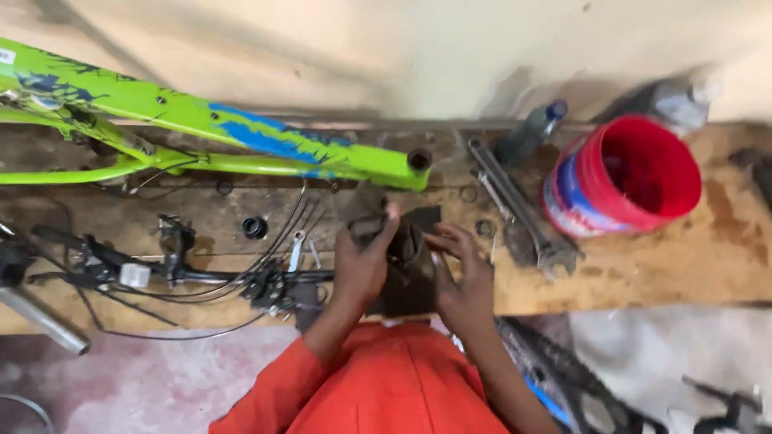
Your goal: Assembling bicycle headset components by placing ball bearings into the headset cup on the frame.
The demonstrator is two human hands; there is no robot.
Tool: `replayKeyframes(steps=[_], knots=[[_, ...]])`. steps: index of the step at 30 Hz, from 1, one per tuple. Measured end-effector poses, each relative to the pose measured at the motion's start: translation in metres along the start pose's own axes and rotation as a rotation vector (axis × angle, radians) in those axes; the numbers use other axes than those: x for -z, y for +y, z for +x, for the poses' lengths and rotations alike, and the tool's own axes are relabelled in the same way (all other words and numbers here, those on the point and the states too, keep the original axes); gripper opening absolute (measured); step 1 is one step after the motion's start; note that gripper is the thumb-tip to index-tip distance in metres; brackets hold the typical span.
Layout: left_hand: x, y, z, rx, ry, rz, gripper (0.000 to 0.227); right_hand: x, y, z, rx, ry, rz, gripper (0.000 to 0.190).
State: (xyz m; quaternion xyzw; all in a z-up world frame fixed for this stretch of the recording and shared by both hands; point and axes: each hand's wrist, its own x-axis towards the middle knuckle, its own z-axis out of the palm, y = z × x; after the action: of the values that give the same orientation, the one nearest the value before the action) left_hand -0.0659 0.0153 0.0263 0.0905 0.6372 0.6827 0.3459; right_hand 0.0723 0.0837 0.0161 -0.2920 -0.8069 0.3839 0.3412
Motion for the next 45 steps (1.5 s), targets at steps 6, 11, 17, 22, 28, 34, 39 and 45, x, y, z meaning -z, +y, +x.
replayKeyframes(steps=[6,11,17,22,28,34,39,45], knots=[[-0.037,0.000,-0.011,-0.177,-0.048,-0.070,0.039,-0.006,0.013,-0.005,0.376,-0.305,-0.201,0.130],[-0.023,-0.005,0.011,-0.073,0.151,-0.120,0.049,-0.018,-0.013,0.004,0.451,-0.443,-0.100,0.145],[0.017,-0.037,0.039,0.154,0.066,-0.404,0.046,-0.025,-0.023,0.005,0.065,-0.515,0.857,0.135],[0.025,-0.027,0.030,0.267,-0.066,-0.472,0.042,-0.012,-0.037,0.010,-0.061,-0.414,1.348,0.103],[0.030,-0.026,0.017,0.181,-0.255,-0.537,0.045,-0.009,-0.021,0.002,-0.140,-0.295,1.234,0.108],[0.013,-0.014,-0.017,0.333,-0.407,-0.189,0.095,-0.018,-0.012,-0.004,0.081,-0.265,0.093,0.099],[-0.005,-0.030,-0.032,0.427,-0.612,-0.470,0.079,-0.031,0.031,-0.004,0.245,-0.158,-0.283,0.058],[0.008,-0.012,-0.042,-0.103,-0.946,-0.167,0.061,0.004,0.096,0.007,-0.601,-0.094,-0.342,0.039]])
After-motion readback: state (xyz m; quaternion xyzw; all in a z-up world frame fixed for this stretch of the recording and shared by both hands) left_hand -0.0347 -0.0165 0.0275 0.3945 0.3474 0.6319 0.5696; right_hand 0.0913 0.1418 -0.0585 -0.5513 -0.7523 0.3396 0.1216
